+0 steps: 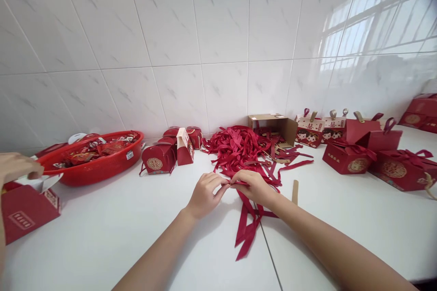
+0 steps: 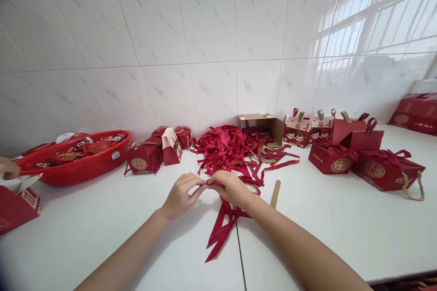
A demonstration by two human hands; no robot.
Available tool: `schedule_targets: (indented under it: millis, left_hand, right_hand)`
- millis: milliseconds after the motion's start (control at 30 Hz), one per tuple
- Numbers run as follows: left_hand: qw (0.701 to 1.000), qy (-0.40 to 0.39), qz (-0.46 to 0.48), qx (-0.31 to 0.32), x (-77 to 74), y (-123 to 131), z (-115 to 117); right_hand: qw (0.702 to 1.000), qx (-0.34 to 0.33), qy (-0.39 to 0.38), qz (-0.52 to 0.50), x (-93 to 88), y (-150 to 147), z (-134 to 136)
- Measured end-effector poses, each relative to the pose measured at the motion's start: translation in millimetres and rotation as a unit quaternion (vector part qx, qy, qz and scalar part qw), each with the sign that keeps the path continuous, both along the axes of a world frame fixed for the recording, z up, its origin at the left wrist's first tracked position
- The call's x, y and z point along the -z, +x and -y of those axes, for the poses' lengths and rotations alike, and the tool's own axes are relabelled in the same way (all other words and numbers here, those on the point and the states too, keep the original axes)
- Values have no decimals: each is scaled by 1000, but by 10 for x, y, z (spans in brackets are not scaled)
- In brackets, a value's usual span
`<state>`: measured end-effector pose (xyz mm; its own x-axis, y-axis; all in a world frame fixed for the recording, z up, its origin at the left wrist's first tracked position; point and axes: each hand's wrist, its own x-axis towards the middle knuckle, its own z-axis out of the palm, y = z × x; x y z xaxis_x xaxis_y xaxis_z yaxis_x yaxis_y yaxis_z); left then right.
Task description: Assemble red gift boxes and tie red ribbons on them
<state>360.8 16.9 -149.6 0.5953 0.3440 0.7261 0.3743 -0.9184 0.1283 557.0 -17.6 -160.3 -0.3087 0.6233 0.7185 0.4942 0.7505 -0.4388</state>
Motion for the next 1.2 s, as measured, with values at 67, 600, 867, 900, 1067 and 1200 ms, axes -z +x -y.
schedule_targets:
  millis: [67,600,867,900,1067,1200]
  left_hand:
    - [1000,-19,9,11,-14,7,23]
    - [981,-157,106,49,-88,5,65]
    - [966,-205,138,73,-33,35,38]
    - [966,-208,140,70,-28,36,39]
    - [961,-232,140,56,-31,52,74]
    - [947,-276,157,40,-15,75,80]
  right_hand:
    - [999,0,-32,-30,-26,-12,17]
    - [905,-190,-278,-260,-22,-83,28]
    - [821,-228,-367,-374,13,-147,32]
    - [817,-230,-368,-380,25,-156,30]
    - [793,-229,-377,-420,29,-172,22]
    - [780,-221,-389,-437,6,-165,24]
